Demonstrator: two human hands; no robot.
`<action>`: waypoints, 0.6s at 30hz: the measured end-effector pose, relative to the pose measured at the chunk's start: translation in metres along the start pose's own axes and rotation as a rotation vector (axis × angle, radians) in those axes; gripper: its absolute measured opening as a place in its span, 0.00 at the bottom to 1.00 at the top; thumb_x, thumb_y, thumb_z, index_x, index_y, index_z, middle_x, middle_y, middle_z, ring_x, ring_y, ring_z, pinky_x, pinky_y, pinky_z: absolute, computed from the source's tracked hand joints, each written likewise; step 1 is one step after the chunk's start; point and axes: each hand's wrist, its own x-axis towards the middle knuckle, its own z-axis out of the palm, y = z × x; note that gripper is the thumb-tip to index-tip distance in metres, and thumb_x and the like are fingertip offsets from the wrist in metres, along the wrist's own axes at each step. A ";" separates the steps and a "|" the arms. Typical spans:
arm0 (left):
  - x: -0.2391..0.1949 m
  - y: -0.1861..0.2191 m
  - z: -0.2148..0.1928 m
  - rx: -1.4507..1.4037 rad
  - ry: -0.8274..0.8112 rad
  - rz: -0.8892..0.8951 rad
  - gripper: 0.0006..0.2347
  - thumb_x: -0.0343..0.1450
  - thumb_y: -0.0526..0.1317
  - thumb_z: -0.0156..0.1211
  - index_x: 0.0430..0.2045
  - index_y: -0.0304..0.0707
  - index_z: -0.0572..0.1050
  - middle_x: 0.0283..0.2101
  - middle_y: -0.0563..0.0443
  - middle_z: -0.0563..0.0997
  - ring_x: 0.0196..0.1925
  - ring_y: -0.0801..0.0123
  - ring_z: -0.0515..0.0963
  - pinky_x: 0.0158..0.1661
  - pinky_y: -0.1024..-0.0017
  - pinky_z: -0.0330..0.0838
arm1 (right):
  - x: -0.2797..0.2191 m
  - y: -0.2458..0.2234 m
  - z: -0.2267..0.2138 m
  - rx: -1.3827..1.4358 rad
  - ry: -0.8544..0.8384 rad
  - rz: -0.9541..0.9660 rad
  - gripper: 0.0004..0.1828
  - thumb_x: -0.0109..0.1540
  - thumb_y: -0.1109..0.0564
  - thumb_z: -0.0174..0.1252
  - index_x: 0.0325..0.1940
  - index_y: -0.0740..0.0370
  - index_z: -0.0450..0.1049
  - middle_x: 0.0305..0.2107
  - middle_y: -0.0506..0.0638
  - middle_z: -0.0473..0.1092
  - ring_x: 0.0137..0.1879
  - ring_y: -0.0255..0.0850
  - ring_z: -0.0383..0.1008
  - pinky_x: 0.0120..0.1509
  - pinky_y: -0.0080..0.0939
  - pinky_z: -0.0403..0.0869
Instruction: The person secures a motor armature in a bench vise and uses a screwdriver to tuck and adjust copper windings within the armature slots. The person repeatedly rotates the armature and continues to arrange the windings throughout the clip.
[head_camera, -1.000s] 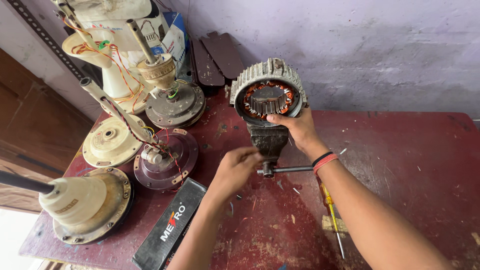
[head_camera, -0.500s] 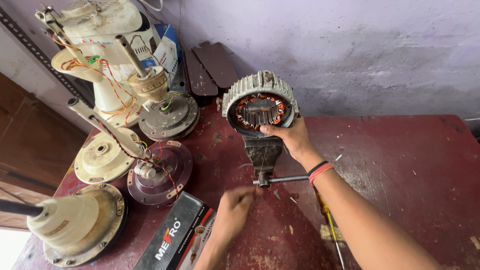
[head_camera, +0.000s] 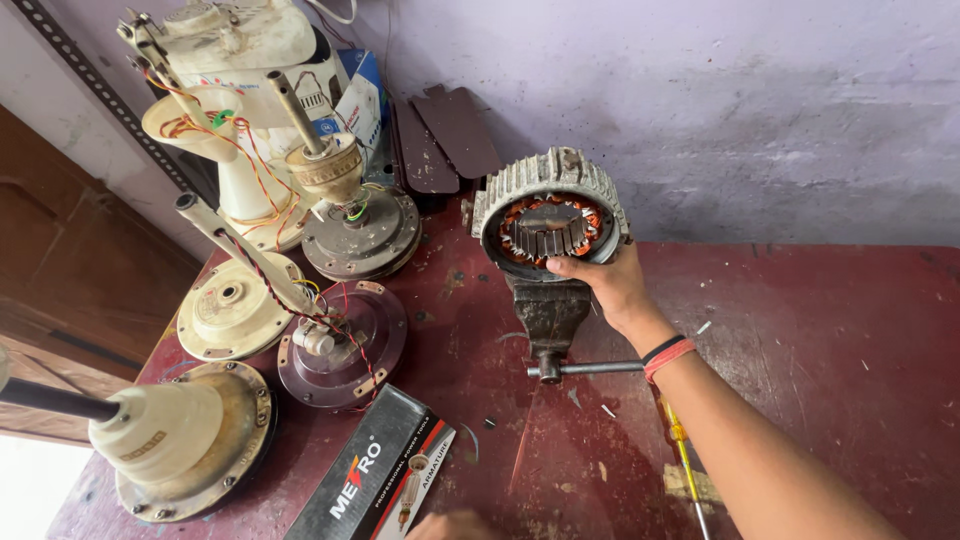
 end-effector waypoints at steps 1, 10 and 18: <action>-0.004 0.014 -0.003 0.021 0.031 0.003 0.18 0.63 0.36 0.66 0.49 0.42 0.80 0.42 0.52 0.83 0.43 0.71 0.82 0.45 0.72 0.74 | 0.001 0.000 0.000 0.003 0.008 -0.002 0.35 0.48 0.59 0.77 0.57 0.64 0.72 0.50 0.51 0.75 0.58 0.41 0.75 0.65 0.44 0.75; 0.107 0.082 -0.063 -0.228 0.677 0.619 0.37 0.57 0.32 0.79 0.61 0.37 0.63 0.56 0.41 0.72 0.62 0.58 0.73 0.63 0.61 0.67 | -0.003 -0.004 0.004 -0.001 0.044 0.002 0.35 0.48 0.61 0.76 0.58 0.65 0.72 0.50 0.51 0.76 0.57 0.42 0.75 0.65 0.45 0.74; 0.203 0.097 -0.089 -0.711 0.363 0.497 0.44 0.52 0.26 0.74 0.65 0.40 0.57 0.59 0.42 0.70 0.65 0.56 0.70 0.62 0.58 0.74 | 0.001 0.009 0.002 -0.014 0.114 0.023 0.35 0.47 0.60 0.77 0.56 0.65 0.71 0.48 0.53 0.76 0.56 0.44 0.76 0.65 0.46 0.74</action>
